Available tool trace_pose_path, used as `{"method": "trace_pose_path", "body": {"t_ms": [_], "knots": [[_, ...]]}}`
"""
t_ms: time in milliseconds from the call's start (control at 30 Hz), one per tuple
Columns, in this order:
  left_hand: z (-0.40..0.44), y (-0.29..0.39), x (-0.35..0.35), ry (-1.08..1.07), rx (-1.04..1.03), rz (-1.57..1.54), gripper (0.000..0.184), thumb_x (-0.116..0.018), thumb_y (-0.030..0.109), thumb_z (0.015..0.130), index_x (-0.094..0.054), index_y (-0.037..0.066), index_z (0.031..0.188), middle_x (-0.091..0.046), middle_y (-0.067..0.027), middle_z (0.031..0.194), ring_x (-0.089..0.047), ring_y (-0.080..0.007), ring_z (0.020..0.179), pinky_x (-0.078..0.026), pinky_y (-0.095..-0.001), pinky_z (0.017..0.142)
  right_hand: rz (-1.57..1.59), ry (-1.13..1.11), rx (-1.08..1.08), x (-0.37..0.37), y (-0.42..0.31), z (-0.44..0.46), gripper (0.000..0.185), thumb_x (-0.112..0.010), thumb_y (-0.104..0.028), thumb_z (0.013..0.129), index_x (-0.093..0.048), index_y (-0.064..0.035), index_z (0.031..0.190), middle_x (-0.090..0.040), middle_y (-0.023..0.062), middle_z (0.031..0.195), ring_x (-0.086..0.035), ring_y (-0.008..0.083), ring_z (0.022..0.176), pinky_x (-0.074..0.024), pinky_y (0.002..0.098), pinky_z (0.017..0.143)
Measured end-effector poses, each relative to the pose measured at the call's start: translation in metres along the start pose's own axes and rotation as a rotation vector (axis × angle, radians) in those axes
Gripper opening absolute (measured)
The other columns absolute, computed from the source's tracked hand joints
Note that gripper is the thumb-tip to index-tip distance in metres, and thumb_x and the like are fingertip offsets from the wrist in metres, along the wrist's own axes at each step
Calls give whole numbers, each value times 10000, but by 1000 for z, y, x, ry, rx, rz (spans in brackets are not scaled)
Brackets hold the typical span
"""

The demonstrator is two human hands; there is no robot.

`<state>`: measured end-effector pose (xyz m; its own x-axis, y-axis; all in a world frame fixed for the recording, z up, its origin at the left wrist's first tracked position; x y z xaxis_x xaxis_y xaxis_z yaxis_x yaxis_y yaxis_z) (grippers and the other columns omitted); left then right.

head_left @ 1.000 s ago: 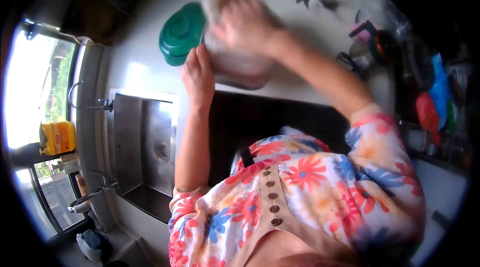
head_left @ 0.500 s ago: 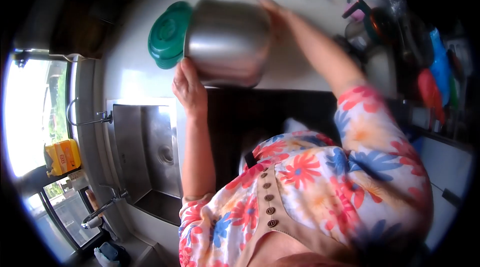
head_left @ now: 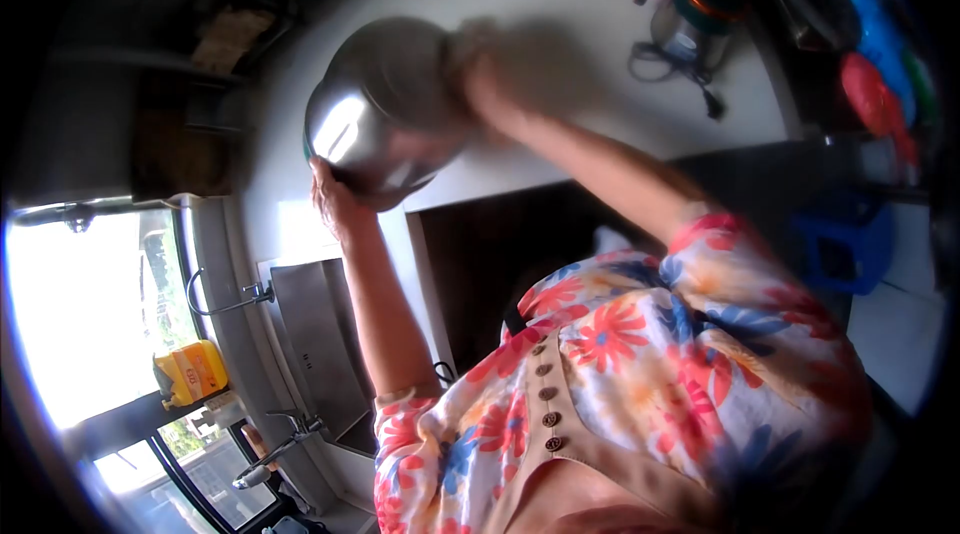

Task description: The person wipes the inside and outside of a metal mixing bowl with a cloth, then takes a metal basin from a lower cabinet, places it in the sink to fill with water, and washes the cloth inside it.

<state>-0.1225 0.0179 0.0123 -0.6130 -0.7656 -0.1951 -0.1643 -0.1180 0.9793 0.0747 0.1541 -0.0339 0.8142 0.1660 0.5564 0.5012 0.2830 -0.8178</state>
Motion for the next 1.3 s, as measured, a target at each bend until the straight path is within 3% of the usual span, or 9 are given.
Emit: {"method": "trace_pose_path", "body": {"t_ms": [67, 133, 233, 400, 533, 833, 1000, 1200, 1300], "knots": [[-1, 2, -3, 0, -32, 20, 448, -377, 351, 901, -515, -34, 1084, -546, -175, 1024, -549, -253, 901, -467, -346, 777, 176, 97, 20, -6, -5, -16, 301, -448, -122, 797, -483, 62, 1033, -493, 272, 1055, -500, 354, 969, -419, 391, 798], [-9, 9, -9, 8, -52, 50, 440, -377, 341, 902, -506, -35, 1093, -538, -171, 1043, -545, -257, 920, -462, -356, 794, 339, 237, 96, -14, -19, -40, 256, -419, -89, 824, -481, 32, 1040, -496, 193, 1033, -497, 265, 944, -420, 322, 739], [-16, 22, -18, 33, -53, 103, 435, -383, 331, 903, -491, -38, 1106, -526, -160, 1080, -536, -261, 960, -448, -371, 830, 317, 244, 375, 1, -55, -78, 361, -493, -86, 745, -464, 75, 1066, -460, 237, 1086, -382, 392, 1083, -218, 495, 961], [-8, 16, -11, -28, 39, 44, 431, -353, 304, 913, -456, -49, 1138, -498, -172, 1127, -523, -268, 999, -442, -378, 856, 170, 250, 643, 34, -80, -68, 324, -517, -51, 708, -520, 6, 1027, -507, 169, 1047, -420, 327, 1069, -258, 446, 930], [0, 16, -8, -35, 99, -12, 419, -339, 276, 921, -432, -59, 1155, -480, -178, 1151, -513, -281, 1015, -439, -383, 868, 253, 167, 634, 39, -80, -45, 268, -651, -196, 688, -615, -108, 938, -545, 44, 1036, -487, 233, 999, -361, 387, 809], [4, 7, -2, 54, 151, -1, 437, -383, 308, 913, -457, -63, 1130, -491, -205, 1127, -498, -277, 1022, -393, -363, 913, 463, 72, 438, 33, -90, -10, 207, -661, -195, 722, -564, -41, 819, -591, 112, 745, -561, 282, 675, -446, 359, 630], [6, 10, 2, 94, 138, 47, 405, -424, 303, 900, -494, -40, 1104, -518, -179, 1074, -513, -258, 982, -416, -360, 865, 491, 7, 464, 39, -76, -31, 232, -666, -197, 721, -539, -18, 793, -583, 127, 796, -555, 301, 726, -446, 360, 659], [16, 11, 6, 121, 176, 26, 365, -488, 282, 876, -528, -49, 1025, -551, -150, 988, -558, -248, 885, -482, -356, 771, 140, -178, 560, 57, -49, -46, 248, -679, -175, 667, -532, -13, 786, -568, 131, 846, -542, 303, 804, -449, 361, 713], [29, -3, 14, 76, 241, -29, 419, -450, 305, 888, -495, -43, 1116, -508, -190, 1088, -500, -277, 1006, -394, -373, 898, 126, -133, 419, 79, -45, -39, 197, -623, -143, 649, -569, 1, 771, -565, 117, 822, -548, 261, 780, -451, 333, 703]]}}
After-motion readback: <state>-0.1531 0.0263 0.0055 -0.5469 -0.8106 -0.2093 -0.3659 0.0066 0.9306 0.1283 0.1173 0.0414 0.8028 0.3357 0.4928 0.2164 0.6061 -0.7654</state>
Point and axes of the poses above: each hand's wrist, its own z-axis towards the middle knuckle, its own x-axis out of the back of the hand, y = z × x, the point moved 4 cm from there along z, towards the middle knuckle
